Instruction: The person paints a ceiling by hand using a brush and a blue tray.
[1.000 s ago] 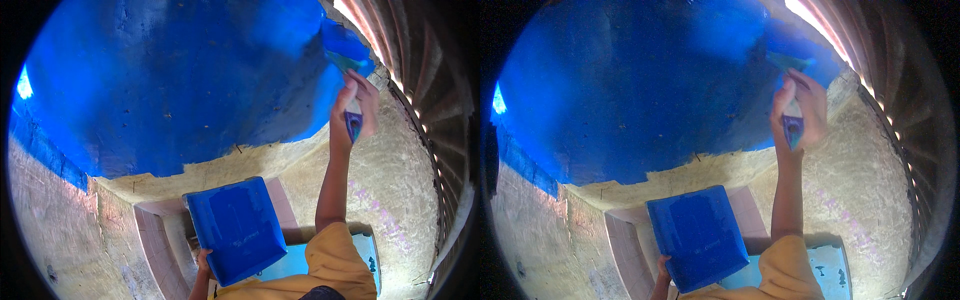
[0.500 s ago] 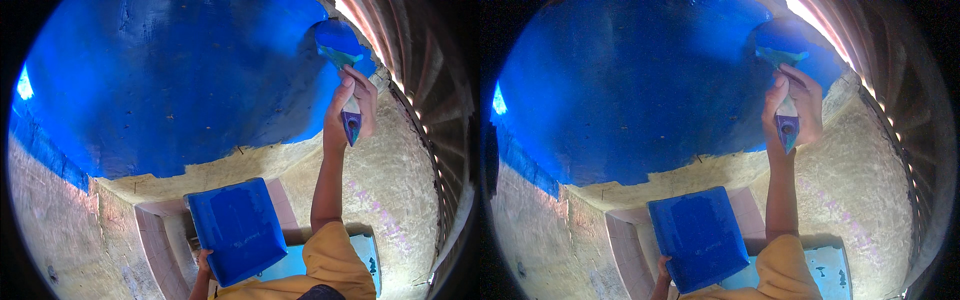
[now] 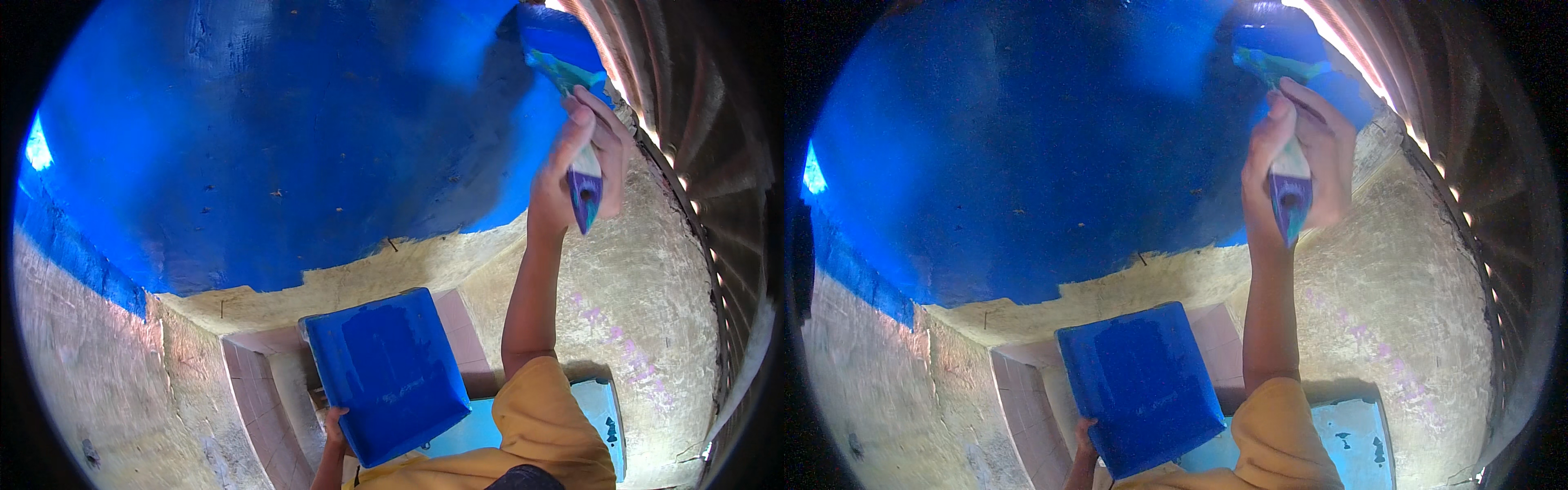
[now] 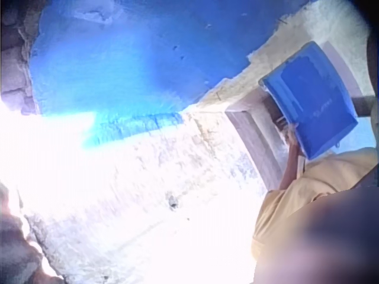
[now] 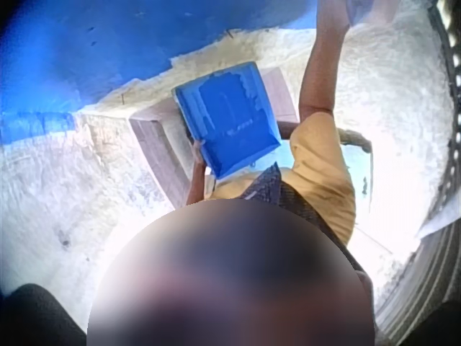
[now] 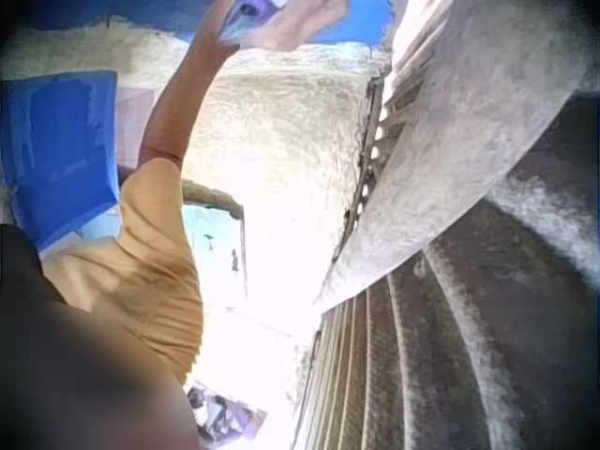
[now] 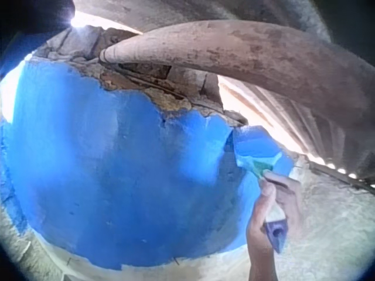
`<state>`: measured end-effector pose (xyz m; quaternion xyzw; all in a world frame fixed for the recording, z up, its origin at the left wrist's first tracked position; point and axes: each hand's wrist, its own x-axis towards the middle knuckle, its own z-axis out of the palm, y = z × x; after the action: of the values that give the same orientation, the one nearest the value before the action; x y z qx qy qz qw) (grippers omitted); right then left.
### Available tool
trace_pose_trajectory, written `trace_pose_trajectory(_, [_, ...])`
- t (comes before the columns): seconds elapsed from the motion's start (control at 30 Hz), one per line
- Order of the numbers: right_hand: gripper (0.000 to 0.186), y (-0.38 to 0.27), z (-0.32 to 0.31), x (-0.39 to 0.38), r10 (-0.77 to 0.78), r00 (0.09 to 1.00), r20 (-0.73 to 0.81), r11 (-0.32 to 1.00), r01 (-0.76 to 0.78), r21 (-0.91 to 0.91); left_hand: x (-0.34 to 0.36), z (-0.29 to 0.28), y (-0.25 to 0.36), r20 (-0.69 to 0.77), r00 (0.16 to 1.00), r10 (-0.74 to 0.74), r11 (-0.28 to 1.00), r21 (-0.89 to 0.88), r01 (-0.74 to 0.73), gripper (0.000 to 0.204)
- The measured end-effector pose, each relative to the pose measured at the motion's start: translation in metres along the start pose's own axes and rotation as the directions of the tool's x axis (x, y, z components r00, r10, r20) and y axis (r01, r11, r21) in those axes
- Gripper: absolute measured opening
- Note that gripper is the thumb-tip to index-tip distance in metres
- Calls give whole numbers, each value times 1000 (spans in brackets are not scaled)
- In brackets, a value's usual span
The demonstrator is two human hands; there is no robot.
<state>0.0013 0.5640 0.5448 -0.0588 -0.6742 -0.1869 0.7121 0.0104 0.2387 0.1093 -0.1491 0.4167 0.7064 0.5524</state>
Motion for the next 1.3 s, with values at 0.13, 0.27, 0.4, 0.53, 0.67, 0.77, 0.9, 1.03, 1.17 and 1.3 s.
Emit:
trace_pose_trajectory(0.13, [19,-2,1,10,-64,998,-4,997,64,37,-1,0,0,7,1000,14,1000,-4,-14,53])
trace_pose_trajectory(0.27, [17,-5,3,9,-239,971,-3,971,239,-16,0,-4,-3,-21,1000,-3,1000,3,3,51])
trace_pose_trajectory(0.4, [19,-7,8,-2,-78,996,-52,997,77,-16,5,-10,-6,-23,1000,13,1000,12,-13,50])
trace_pose_trajectory(0.53, [22,-3,9,-8,-74,996,-53,988,80,129,6,-13,-5,-19,999,41,999,33,-40,47])
trace_pose_trajectory(0.67, [25,-9,7,-28,71,995,69,976,-84,203,-4,-1,7,-15,1000,15,1000,-14,-15,47])
trace_pose_trajectory(0.77, [33,-21,-8,-46,237,971,45,947,-241,215,-13,11,17,23,999,39,999,-16,-39,45])
trace_pose_trajectory(0.9, [37,-29,-22,-65,388,920,48,875,-384,295,-20,14,22,17,999,46,999,3,-46,43])
trace_pose_trajectory(1.03, [28,-26,-14,-94,424,895,141,890,-441,121,-18,4,17,-36,998,53,998,35,-51,48])
trace_pose_trajectory(1.17, [14,-47,-28,-161,225,935,274,947,-276,165,-15,-5,16,42,998,-44,997,-65,46,61])
trace_pose_trajectory(1.3, [9,-85,-68,-224,414,633,654,668,-699,254,-27,-8,15,-13,1000,11,1000,-9,-11,48])
